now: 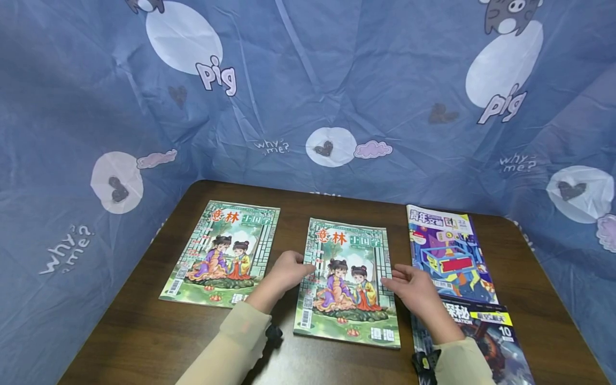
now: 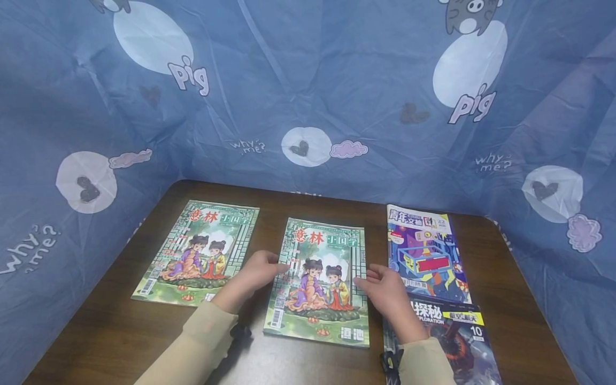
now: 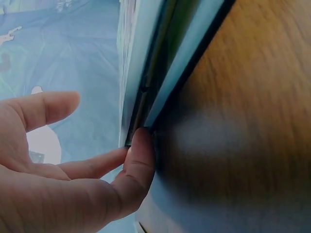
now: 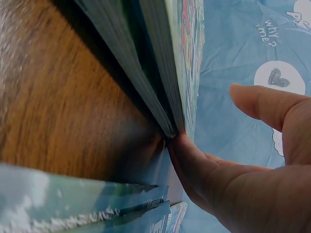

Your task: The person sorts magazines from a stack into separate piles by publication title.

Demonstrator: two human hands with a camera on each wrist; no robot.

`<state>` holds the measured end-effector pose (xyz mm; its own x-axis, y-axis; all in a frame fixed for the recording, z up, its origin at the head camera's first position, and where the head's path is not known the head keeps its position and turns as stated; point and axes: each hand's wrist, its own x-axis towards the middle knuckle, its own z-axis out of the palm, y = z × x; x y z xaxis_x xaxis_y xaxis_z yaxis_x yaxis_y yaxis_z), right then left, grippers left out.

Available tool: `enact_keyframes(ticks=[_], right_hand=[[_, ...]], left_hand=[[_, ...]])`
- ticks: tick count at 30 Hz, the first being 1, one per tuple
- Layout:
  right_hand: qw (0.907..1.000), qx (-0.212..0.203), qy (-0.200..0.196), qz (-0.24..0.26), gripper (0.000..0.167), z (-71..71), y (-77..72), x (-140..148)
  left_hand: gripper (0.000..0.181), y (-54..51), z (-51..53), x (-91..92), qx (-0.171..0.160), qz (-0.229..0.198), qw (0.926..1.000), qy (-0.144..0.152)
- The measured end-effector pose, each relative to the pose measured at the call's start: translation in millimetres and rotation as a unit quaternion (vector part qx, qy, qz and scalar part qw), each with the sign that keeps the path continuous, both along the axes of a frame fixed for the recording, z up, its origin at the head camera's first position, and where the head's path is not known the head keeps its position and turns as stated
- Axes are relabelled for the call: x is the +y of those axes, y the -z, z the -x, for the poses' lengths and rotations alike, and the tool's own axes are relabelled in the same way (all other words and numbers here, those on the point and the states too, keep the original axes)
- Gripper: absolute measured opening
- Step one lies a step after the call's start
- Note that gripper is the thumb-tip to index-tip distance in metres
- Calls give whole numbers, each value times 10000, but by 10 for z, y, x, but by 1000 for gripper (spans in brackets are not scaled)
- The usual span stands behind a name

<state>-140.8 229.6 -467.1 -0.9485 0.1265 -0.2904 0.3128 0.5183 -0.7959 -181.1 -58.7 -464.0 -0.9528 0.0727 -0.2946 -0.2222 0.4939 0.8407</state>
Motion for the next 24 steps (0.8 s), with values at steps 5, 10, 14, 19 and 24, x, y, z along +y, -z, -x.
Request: enact_keyframes(ticks=[5, 10, 14, 19, 24], right_hand=[[10000, 7, -40, 4, 72, -6, 9, 15], [10000, -11, -47, 42, 74, -3, 2, 21], [10000, -14, -32, 56, 75, 8, 2, 20], [10000, -10, 8, 80, 74, 7, 6, 17], [9999, -84, 60, 79, 75, 13, 5, 13]], left_hand=[[51, -12, -15, 9, 174, -161, 9997, 14], [54, -18, -37, 4, 258, -767, 9967, 80], [64, 14, -51, -9, 127, -1334, 9908, 182], [78, 62, -64, -24, -212, -1774, 9832, 366], [82, 76, -76, -23, -415, -2155, 9748, 398]])
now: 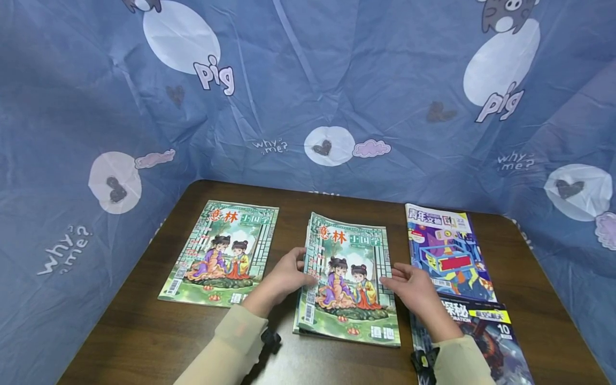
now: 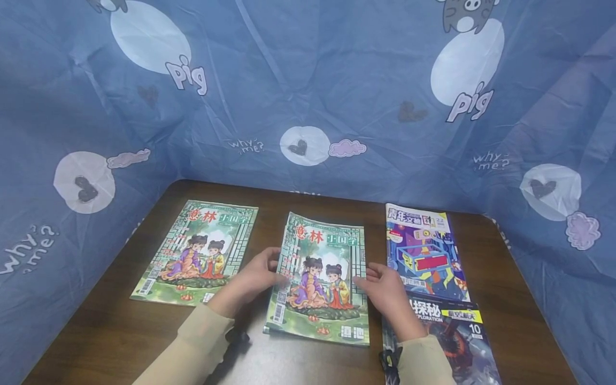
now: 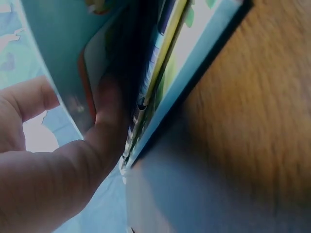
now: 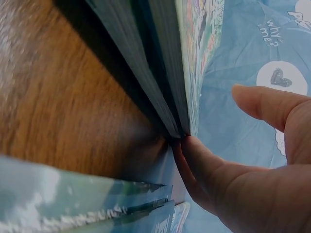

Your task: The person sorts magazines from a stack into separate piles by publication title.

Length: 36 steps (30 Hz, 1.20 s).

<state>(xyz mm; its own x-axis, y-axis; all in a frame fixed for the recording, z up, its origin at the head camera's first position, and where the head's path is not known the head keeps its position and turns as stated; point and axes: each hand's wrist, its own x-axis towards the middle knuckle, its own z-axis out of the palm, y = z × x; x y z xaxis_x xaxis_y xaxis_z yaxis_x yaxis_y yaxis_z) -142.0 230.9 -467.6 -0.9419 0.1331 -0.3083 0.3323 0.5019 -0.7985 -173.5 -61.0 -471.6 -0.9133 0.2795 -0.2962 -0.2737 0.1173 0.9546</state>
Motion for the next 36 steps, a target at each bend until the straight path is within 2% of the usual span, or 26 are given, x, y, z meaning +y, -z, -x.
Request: enact_keyframes(ticks=[5, 11, 17, 27, 36], right_hand=[[10000, -22, 31, -8, 76, 12, 16, 3], [10000, -18, 79, 25, 75, 5, 19, 10], [9999, -7, 71, 80, 76, 8, 8, 5], [9999, 78, -20, 137, 74, -7, 37, 23], [9997, 84, -77, 221, 77, -8, 39, 36]], left_hand=[[84, -2, -10, -2, -9, 61, 10000, 14], [76, -19, -32, -4, -17, 138, 9997, 187], [72, -24, -46, -7, -146, -75, 9996, 215], [69, -25, -61, -10, -267, -87, 9996, 46], [70, -50, -57, -27, -54, -240, 9997, -90]])
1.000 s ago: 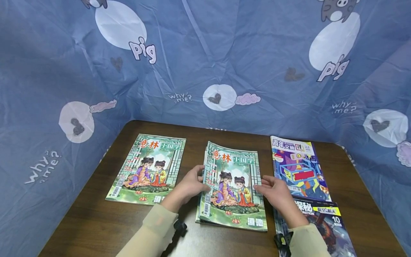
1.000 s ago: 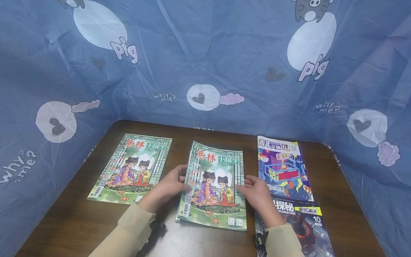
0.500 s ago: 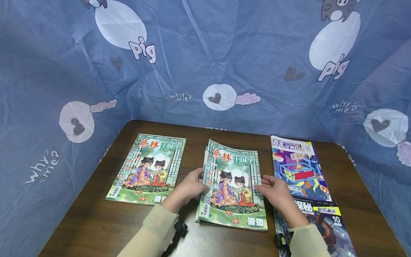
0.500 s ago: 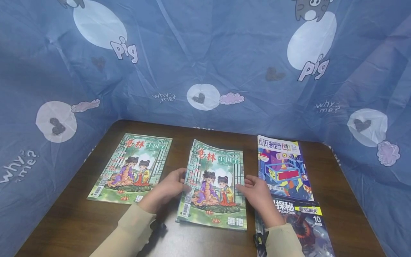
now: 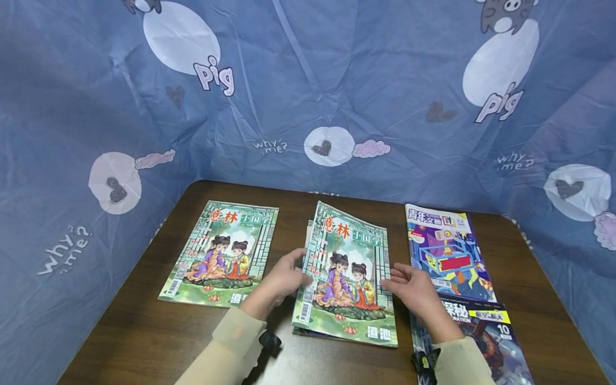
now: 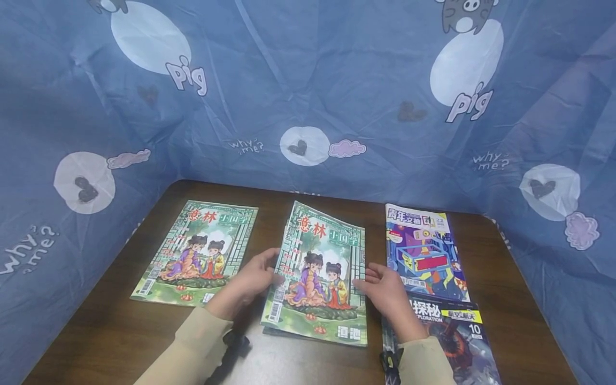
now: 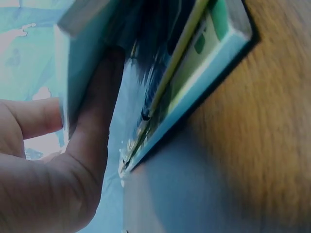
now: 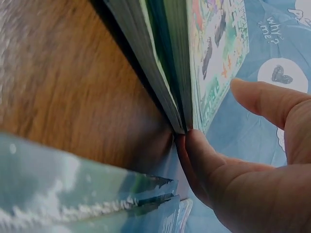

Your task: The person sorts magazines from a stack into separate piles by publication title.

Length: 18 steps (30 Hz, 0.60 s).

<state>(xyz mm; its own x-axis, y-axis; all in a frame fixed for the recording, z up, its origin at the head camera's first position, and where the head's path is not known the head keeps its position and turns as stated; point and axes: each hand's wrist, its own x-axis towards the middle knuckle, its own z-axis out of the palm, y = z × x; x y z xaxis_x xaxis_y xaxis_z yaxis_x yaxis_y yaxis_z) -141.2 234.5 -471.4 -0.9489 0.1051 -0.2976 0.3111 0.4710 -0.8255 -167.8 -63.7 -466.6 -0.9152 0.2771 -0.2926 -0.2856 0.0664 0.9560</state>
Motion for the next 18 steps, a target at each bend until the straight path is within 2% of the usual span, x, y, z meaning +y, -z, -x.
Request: enact_keyframes(ticks=[5, 12, 15, 18], right_hand=[[9998, -7, -178, 1, 81, -14, 16, 23], [9974, 10, -551, -465, 96, -10, 18, 57], [9975, -15, -571, -427, 100, -11, 0, 63], [9983, 31, -526, -250, 97, -26, -20, 69]], left_hand=[[73, -1, 0, -16, -35, -308, 9995, 12], [79, -5, 22, -49, -81, -452, 9989, -7], [77, -31, 22, -60, -106, -543, 9985, 21], [77, -61, 21, -65, -158, -735, 9972, 49]])
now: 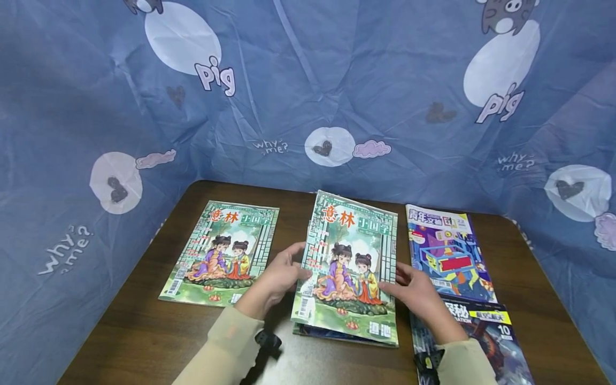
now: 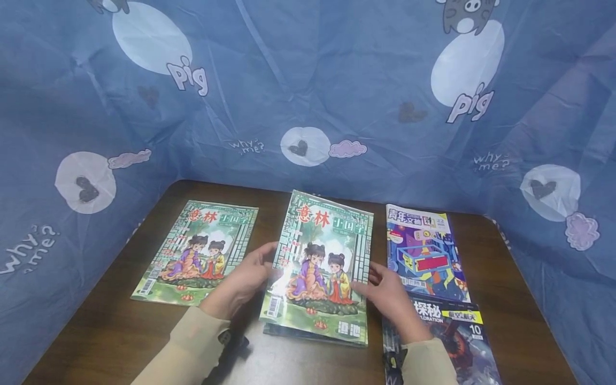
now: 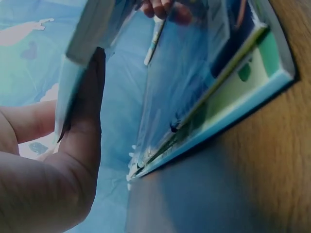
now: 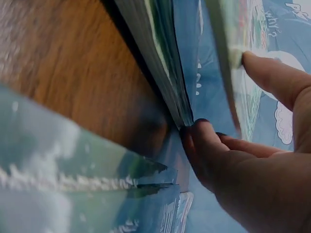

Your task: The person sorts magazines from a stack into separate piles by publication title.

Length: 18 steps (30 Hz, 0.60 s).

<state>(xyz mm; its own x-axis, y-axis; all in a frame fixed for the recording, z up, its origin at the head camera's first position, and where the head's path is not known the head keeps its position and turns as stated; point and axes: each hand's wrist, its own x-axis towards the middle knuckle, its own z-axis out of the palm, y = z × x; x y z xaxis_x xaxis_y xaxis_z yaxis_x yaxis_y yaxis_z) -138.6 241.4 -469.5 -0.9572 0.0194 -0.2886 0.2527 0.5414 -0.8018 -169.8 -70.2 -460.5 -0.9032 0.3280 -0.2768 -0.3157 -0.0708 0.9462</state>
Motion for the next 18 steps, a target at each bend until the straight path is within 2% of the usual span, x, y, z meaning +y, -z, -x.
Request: enact_keyframes(ticks=[5, 8, 13, 18], right_hand=[[9980, 255, 53, 579, 89, -20, -52, 5], [9943, 331, 51, 1011, 91, -19, -75, 7], [9910, 293, -51, 1302, 96, -25, -88, 22], [9870, 356, -257, 1547, 93, -30, -66, 14]], left_hand=[[73, -11, 17, -18, -112, -299, 9995, -42], [71, -9, 36, -43, -224, -361, 9991, -92], [72, -39, 60, -102, -356, -355, 9987, -74], [74, -68, 73, -185, -400, -264, 9988, 17]])
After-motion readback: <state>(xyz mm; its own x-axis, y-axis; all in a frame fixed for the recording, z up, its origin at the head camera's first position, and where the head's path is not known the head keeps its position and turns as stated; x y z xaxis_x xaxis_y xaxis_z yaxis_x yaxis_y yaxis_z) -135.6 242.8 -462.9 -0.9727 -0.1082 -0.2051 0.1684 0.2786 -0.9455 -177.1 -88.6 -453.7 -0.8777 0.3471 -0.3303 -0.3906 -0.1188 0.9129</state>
